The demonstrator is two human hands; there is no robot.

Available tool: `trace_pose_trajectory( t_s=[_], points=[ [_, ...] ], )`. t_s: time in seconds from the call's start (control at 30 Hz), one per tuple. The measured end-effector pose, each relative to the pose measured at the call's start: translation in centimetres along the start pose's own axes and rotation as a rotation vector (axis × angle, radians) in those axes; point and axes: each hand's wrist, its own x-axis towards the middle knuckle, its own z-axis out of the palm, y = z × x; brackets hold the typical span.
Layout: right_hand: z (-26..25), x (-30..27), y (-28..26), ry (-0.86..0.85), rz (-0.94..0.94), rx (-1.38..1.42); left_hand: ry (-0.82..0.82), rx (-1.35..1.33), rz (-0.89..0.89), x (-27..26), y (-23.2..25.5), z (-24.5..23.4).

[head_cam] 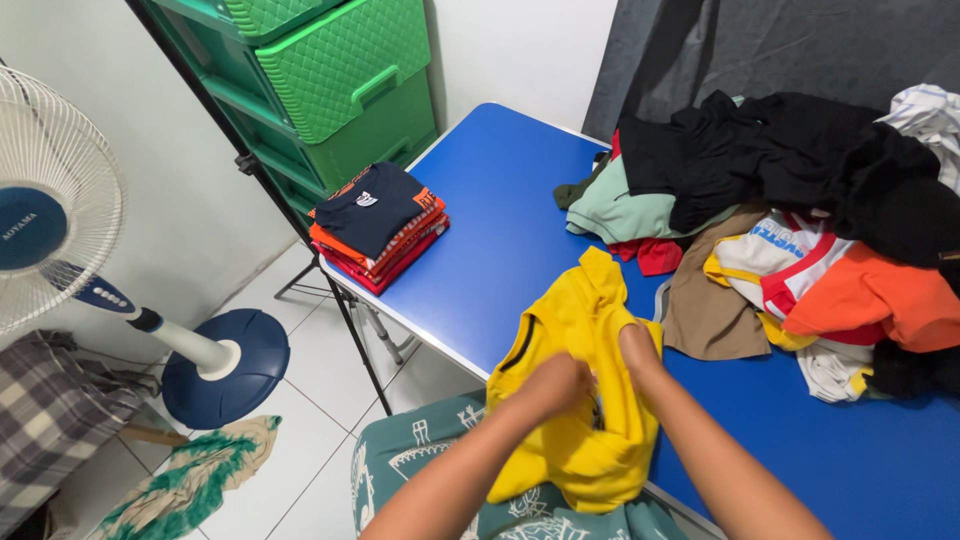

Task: The person folds a yellow t-shirt and a pair of black shorts by hand on a blue table and then stacks them on top of other folded clothes.

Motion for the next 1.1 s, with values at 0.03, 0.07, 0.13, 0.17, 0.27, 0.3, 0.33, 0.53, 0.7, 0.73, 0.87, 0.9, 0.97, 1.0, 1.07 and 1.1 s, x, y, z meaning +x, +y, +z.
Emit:
trace_pose_trajectory(
  t_s=[0.03,0.07,0.13,0.17,0.27,0.3,0.33,0.53,0.7,0.73,0.87,0.9,0.97,1.0,1.07,1.1],
  points=[
    [-0.3,0.5,0.9,-0.037,-0.111,0.011,0.193,-0.021,-0.029,0.5,-0.5,-0.9],
    [-0.6,0.9,1.7,-0.035,-0.113,0.01,0.386,-0.04,-0.056,1.0,-1.5,-1.6],
    [-0.5,1.3,3.2,-0.069,-0.139,0.108,0.556,-0.036,-0.14,2.6,-3.5,-2.3],
    [-0.4,1.4,3.7,-0.068,-0.138,0.106,0.556,-0.038,-0.14,3.3,-4.6,-2.3],
    [0.0,1.5,4.2,-0.144,-0.211,0.121,0.757,0.128,-0.237,5.1,-7.1,-2.6],
    [0.4,1.7,4.2,-0.183,-0.256,0.127,0.756,0.152,-0.31,5.3,-7.6,-2.9],
    [0.6,1.7,4.1,-0.221,-0.301,0.134,0.754,0.176,-0.382,5.4,-7.9,-3.1],
    [0.9,1.3,3.5,-0.356,-0.321,0.204,0.623,0.116,-0.5,4.9,-6.7,-4.1],
    [0.0,2.4,4.1,-0.392,-0.357,0.319,0.686,0.226,-0.414,5.9,-7.7,-3.3],
    [-0.3,2.9,4.3,-0.395,-0.305,0.41,0.707,0.235,-0.381,6.0,-8.1,-3.3],
    [-4.4,6.0,5.1,-0.342,-0.178,0.497,0.829,-0.059,-0.335,5.6,-9.5,-5.1],
    [-6.0,6.9,5.2,-0.255,-0.159,0.536,0.843,-0.183,-0.396,5.2,-9.8,-5.9],
    [-9.2,8.7,5.4,-0.146,-0.162,0.563,0.855,-0.309,-0.462,4.3,-10.9,-7.6],
    [-10.8,9.7,5.1,-0.123,-0.187,0.553,0.924,-0.323,-0.476,3.9,-11.7,-8.3],
    [-13.5,11.6,3.9,-0.061,-0.19,0.489,0.996,-0.336,-0.49,2.9,-13.3,-9.4],
    [-14.6,12.2,3.3,-0.063,-0.19,0.489,1.025,-0.369,-0.524,2.5,-14.3,-9.8]
  ],
)
